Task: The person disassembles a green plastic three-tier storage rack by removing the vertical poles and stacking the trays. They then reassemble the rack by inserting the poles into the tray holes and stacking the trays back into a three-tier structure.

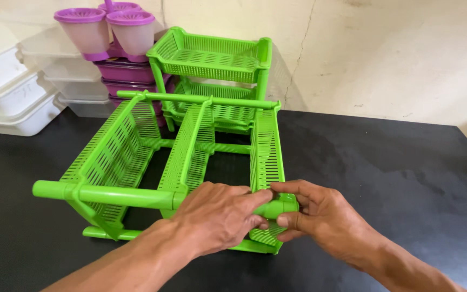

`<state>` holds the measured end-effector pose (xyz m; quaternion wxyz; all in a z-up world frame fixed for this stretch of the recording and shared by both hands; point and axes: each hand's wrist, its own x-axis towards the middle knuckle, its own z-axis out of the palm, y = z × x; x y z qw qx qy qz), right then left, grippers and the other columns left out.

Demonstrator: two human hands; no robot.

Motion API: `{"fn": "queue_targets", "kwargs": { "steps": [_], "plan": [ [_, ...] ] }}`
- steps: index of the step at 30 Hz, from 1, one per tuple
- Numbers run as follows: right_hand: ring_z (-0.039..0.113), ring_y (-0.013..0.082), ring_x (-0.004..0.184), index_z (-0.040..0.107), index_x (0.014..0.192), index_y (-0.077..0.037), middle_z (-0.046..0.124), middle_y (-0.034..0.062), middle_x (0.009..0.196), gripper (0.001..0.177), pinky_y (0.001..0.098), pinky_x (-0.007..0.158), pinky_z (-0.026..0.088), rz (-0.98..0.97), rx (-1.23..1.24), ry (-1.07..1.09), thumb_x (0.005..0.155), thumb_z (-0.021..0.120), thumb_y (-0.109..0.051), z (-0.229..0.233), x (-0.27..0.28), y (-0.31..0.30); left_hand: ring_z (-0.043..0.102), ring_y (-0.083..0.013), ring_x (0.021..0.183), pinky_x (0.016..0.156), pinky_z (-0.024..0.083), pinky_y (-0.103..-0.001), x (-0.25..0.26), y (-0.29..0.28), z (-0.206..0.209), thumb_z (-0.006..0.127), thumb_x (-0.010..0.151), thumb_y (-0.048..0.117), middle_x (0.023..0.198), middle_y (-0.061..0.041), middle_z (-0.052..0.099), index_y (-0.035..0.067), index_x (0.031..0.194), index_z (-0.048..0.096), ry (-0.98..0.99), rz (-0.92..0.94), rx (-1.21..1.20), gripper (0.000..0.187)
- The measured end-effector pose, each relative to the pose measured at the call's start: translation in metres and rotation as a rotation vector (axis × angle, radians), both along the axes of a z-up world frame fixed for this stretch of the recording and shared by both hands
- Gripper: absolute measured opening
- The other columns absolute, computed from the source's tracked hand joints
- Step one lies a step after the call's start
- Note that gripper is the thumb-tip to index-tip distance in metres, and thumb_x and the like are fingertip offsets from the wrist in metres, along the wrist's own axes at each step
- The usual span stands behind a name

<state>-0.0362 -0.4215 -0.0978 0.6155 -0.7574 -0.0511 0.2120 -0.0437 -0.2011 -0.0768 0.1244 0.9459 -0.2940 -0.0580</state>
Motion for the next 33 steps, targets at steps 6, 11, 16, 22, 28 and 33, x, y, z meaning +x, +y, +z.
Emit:
{"fn": "queue_targets", "kwargs": {
  "steps": [6, 11, 16, 22, 28, 33],
  "plan": [
    [0.075, 0.0212, 0.095, 0.06, 0.143, -0.007, 0.078, 0.0151, 0.113, 0.059, 0.0377, 0.082, 0.066, 0.006, -0.037, 0.034, 0.084, 0.07, -0.009, 0.004, 0.005, -0.016, 0.07, -0.0361, 0.087, 0.073, 0.054, -0.052, -0.002, 0.012, 0.005, 0.064, 0.092, 0.043, 0.097, -0.011, 0.073, 0.024, 0.14, 0.056, -0.006, -0.018, -0.127, 0.052],
    [0.076, 0.0261, 0.105, 0.039, 0.159, -0.011, 0.071, 0.0161, 0.128, 0.077, 0.0424, 0.083, 0.067, 0.248, 0.096, -0.01, 0.09, 0.074, -0.008, -0.004, 0.013, -0.029, 0.07, -0.0391, 0.095, 0.08, 0.054, -0.051, -0.004, 0.011, 0.018, 0.069, 0.089, 0.043, 0.107, -0.016, 0.073, 0.022, 0.142, 0.057, 0.033, -0.062, -0.19, 0.058],
    [0.072, 0.0309, 0.102, 0.032, 0.163, -0.011, 0.071, 0.0257, 0.118, 0.084, 0.0438, 0.085, 0.064, 0.156, 0.099, 0.01, 0.092, 0.074, -0.023, 0.004, 0.028, -0.045, 0.072, -0.0356, 0.095, 0.088, 0.054, -0.047, -0.011, 0.023, 0.039, 0.065, 0.085, 0.054, 0.094, -0.015, 0.076, 0.034, 0.148, 0.051, 0.36, 0.057, 0.064, 0.067],
    [0.069, 0.0277, 0.103, 0.039, 0.154, -0.007, 0.065, 0.0171, 0.132, 0.075, 0.0427, 0.079, 0.06, -0.321, -0.276, -0.074, 0.092, 0.068, -0.038, 0.029, 0.089, -0.023, 0.076, -0.0308, 0.096, 0.091, 0.057, -0.043, 0.024, 0.029, 0.046, 0.055, 0.086, 0.063, 0.1, -0.011, 0.076, 0.022, 0.141, 0.054, 0.434, -0.065, -0.06, 0.069],
    [0.07, 0.0297, 0.104, 0.019, 0.162, -0.013, 0.045, 0.0181, 0.147, 0.087, 0.0436, 0.077, 0.061, -0.246, -0.347, -0.084, 0.093, 0.068, -0.032, 0.036, 0.13, 0.018, 0.052, -0.0322, 0.132, 0.11, 0.043, -0.046, 0.141, 0.013, 0.026, 0.071, 0.089, 0.039, 0.139, -0.013, 0.055, 0.009, 0.141, 0.052, -0.131, 0.064, 0.007, 0.063],
    [0.075, 0.0359, 0.1, 0.012, 0.17, -0.019, 0.071, 0.0344, 0.132, 0.099, 0.0445, 0.079, 0.066, -0.185, -0.189, 0.061, 0.091, 0.072, -0.012, 0.031, 0.152, 0.033, 0.038, -0.037, 0.139, 0.108, 0.032, -0.06, 0.205, -0.009, 0.004, 0.07, 0.088, 0.028, 0.153, -0.012, 0.039, 0.007, 0.149, 0.04, -0.136, 0.066, 0.063, 0.07]
  ]
}}
